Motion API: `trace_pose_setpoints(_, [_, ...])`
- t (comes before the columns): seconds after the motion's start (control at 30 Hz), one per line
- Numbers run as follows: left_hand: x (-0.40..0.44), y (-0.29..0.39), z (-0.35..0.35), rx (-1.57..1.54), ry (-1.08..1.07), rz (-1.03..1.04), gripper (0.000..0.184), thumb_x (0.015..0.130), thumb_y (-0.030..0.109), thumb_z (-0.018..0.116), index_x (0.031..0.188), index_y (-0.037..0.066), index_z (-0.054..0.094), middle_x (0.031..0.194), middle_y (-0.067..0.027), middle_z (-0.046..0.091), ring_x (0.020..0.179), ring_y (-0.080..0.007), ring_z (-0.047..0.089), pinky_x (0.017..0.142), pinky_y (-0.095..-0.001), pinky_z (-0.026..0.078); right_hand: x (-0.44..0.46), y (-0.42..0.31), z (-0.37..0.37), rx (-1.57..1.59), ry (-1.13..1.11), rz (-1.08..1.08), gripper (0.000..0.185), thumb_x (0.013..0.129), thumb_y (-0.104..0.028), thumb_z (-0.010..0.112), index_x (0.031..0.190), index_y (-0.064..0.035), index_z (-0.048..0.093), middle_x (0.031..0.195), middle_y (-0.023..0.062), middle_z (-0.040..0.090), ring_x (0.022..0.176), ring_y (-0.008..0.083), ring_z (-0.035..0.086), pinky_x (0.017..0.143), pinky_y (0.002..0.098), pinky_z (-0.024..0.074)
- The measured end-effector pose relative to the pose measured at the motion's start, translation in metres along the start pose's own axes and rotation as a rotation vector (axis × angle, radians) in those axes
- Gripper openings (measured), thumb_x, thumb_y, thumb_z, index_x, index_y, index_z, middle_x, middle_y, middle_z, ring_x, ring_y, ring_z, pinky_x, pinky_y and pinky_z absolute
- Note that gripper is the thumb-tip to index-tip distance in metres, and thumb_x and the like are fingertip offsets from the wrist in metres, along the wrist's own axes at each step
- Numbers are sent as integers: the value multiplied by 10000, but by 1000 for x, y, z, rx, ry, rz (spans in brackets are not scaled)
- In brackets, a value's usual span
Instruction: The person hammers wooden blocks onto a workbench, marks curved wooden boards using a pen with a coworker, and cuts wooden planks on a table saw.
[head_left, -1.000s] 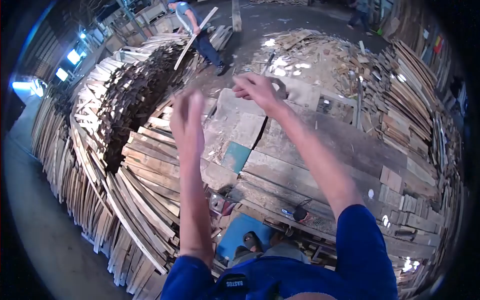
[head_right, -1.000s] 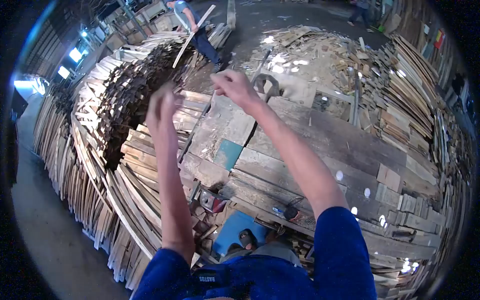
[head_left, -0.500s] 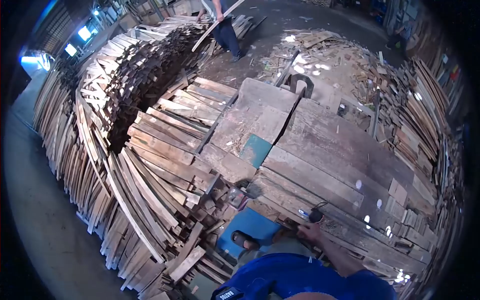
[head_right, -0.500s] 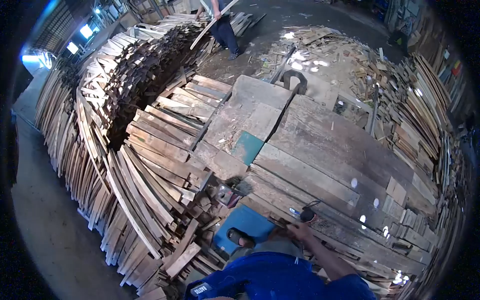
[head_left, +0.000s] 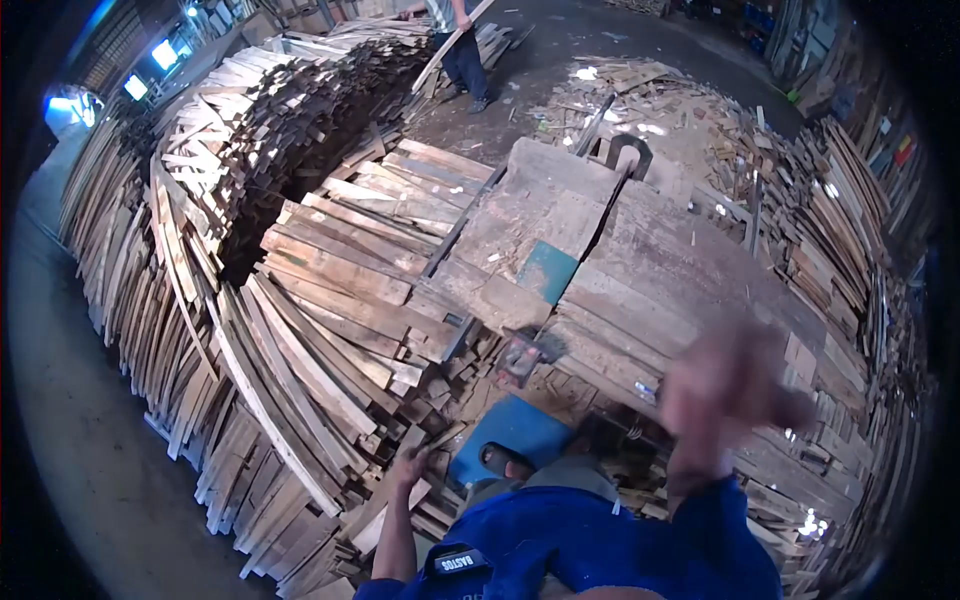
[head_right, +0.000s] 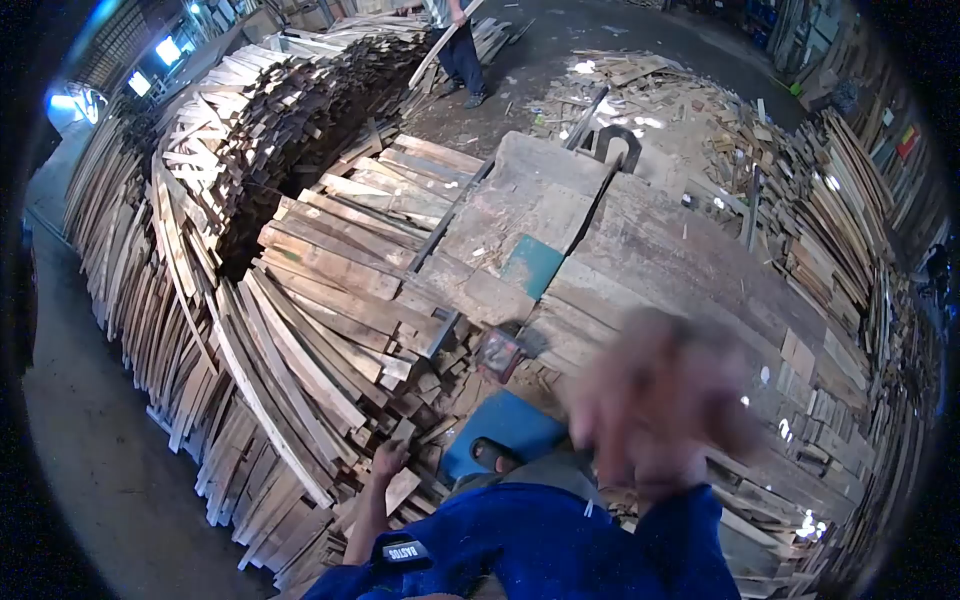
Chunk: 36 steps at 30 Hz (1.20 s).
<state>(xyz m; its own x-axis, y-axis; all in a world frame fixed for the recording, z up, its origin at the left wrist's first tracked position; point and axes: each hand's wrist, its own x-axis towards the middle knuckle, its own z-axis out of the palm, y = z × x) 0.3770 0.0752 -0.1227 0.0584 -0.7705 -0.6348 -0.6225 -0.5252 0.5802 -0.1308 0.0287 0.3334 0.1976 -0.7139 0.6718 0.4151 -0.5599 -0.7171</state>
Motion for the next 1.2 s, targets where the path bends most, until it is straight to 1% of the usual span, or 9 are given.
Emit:
trace_pose_setpoints(0.23, [34, -82, -8, -86, 48, 111, 521, 992, 377, 663, 1278, -59, 655, 976, -125, 738, 806, -163, 676, 718, -322, 539, 44, -35, 79, 434, -425, -209, 287, 1023, -285, 627, 1020, -13, 718, 1002, 170, 743, 790, 251, 714, 768, 391, 621])
trace_pose_setpoints(0.43, [-74, -182, 32, 72, -14, -310, 505, 926, 461, 691, 1122, -1, 746, 959, -196, 755, 955, -314, 735, 823, -427, 551, 71, 59, 76, 704, -271, 215, 261, 992, -263, 667, 966, -14, 739, 935, 175, 753, 707, 277, 715, 725, 409, 640])
trace_pose_setpoints(0.5, [-105, -224, 49, 152, -97, -206, 487, 927, 479, 690, 1058, 17, 767, 940, -205, 752, 946, -333, 729, 824, -420, 552, 63, 147, 70, 93, -19, 314, 343, 968, -344, 716, 1134, -45, 707, 1107, 187, 723, 964, 237, 702, 872, 382, 584])
trace_pose_setpoints(0.53, [-132, -195, 43, -29, -78, -554, 494, 964, 509, 630, 1072, 45, 763, 966, -211, 748, 998, -383, 712, 839, -436, 550, 57, 194, 65, -338, 37, 432, 388, 964, -362, 722, 1193, -49, 703, 1210, 188, 705, 1073, 215, 691, 945, 369, 550])
trace_pose_setpoints(0.63, [-159, -247, 85, -85, 2, -510, 487, 983, 510, 610, 1043, 48, 753, 935, -225, 734, 959, -389, 708, 825, -447, 549, -45, 370, -11, -1218, -153, 902, 599, 950, -459, 676, 1302, 26, 651, 1296, 277, 653, 1239, 386, 621, 1062, 461, 464])
trace_pose_setpoints(0.93, [-137, -264, 94, -287, 9, -383, 462, 980, 463, 593, 1016, 26, 738, 1049, -202, 737, 966, -396, 693, 838, -470, 547, -127, 450, -24, -1445, -321, 955, 677, 950, -547, 634, 1323, 19, 633, 1320, 269, 644, 1226, 423, 608, 1038, 486, 476])
trace_pose_setpoints(1.03, [-90, -229, 40, -307, -99, -459, 540, 954, 521, 590, 1040, 7, 732, 1052, -239, 735, 1006, -394, 701, 914, -481, 523, -99, 444, -31, -1379, -434, 1077, 608, 966, -531, 624, 1260, -1, 676, 1215, 248, 698, 1121, 414, 665, 972, 485, 506])
trace_pose_setpoints(1.13, [-5, -293, 49, -101, -34, -220, 551, 932, 494, 641, 1087, -26, 737, 1058, -260, 740, 1036, -350, 715, 903, -453, 539, -99, 454, -34, -1354, -404, 1113, 553, 986, -519, 605, 1168, -10, 721, 1106, 248, 722, 1028, 422, 690, 915, 487, 516])
trace_pose_setpoints(1.2, [25, -260, 1, -259, 109, -294, 630, 919, 587, 616, 1059, -14, 742, 1141, -295, 705, 1115, -443, 666, 949, -486, 525, -104, 466, -25, -1498, -474, 1125, 528, 1009, -504, 582, 1006, 1, 734, 985, 240, 716, 953, 426, 688, 851, 468, 514])
